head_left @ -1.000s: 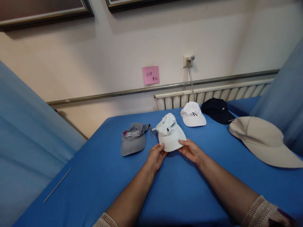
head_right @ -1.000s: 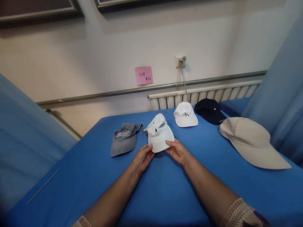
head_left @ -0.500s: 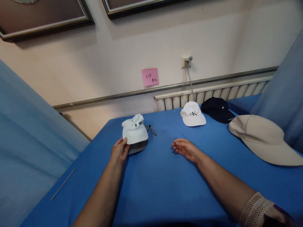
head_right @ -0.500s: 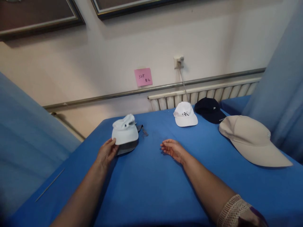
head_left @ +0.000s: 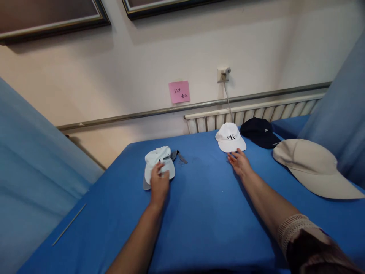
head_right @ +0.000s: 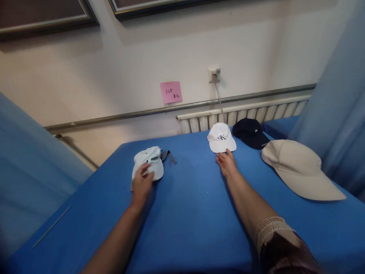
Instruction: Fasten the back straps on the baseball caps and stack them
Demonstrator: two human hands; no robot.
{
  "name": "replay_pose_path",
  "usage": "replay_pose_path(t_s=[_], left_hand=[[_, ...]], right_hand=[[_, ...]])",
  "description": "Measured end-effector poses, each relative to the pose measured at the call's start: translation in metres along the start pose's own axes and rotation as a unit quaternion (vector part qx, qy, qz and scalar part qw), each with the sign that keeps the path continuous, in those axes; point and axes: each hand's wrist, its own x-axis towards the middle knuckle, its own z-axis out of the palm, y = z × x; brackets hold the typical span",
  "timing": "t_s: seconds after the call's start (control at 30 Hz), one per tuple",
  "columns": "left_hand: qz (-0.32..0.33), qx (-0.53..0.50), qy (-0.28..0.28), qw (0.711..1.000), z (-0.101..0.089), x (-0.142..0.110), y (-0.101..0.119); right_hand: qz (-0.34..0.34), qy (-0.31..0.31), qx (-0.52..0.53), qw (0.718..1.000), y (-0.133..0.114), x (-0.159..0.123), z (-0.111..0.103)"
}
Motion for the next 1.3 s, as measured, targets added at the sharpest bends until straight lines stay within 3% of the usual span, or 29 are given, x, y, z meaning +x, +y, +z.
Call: replay_pose_path(t_s=[0.13,0.23,0.37,0.5,0.6,0.7,0.8,0.87,0.93,1.0,1.03,1.13,1.2,1.3], left_hand=[[-0.011,-0.039,-0.157,0.987,0.069,-0.039,0.01],[-0.007,-0.068,-0.239,0.969,0.094,-0.055,0.007],[-0.048,-0.112,-0.26,0.958,0.097,-0.052,-0.001],[-0.109,-0.149,-0.241,0.953,0.095,-0.036,-0.005],[-0.184,-0.249,-0.226,0.924,0.093,-0.029,-0.002],[-0.23,-0.335,-0.23,0.884,0.089,-0.029,0.001],[-0.202,-0.315,-0.264,0.889,0.086,-0.033,0.001],[-0.165,-0.281,-0.266,0.907,0.086,-0.036,0.0],[-0.122,-0.24,-0.253,0.929,0.089,-0.038,-0.002],[-0.084,-0.192,-0.247,0.946,0.09,-0.039,-0.004],[-0.068,-0.164,-0.247,0.953,0.09,-0.04,-0.005],[-0.01,-0.06,-0.221,0.973,0.081,-0.04,-0.006],[0.059,0.015,-0.193,0.979,0.07,-0.039,-0.004],[0.177,0.076,-0.226,0.955,0.057,-0.041,0.005]], right_hand=[[-0.025,0.033,0.003,0.999,-0.003,0.019,0.007],[-0.064,0.093,-0.002,0.994,-0.002,0.028,0.006],[-0.096,0.121,-0.036,0.987,-0.003,0.026,-0.002],[-0.083,0.058,-0.088,0.991,-0.011,0.012,-0.012],[-0.077,0.026,-0.132,0.988,-0.018,0.003,-0.019],[-0.104,0.047,-0.173,0.978,-0.022,0.0,-0.026],[-0.158,0.106,-0.21,0.959,-0.028,-0.004,-0.027],[-0.21,0.14,-0.226,0.941,-0.032,-0.017,-0.022],[-0.281,0.134,-0.242,0.919,-0.031,-0.04,-0.011],[-0.389,0.021,-0.296,0.872,-0.023,-0.072,0.002],[-0.402,-0.065,-0.322,0.855,-0.016,-0.088,0.009],[-0.346,-0.328,-0.422,0.771,0.015,-0.121,0.021],[-0.296,-0.388,-0.466,0.738,0.037,-0.124,0.023],[-0.234,-0.361,-0.478,0.766,0.058,-0.109,0.019]])
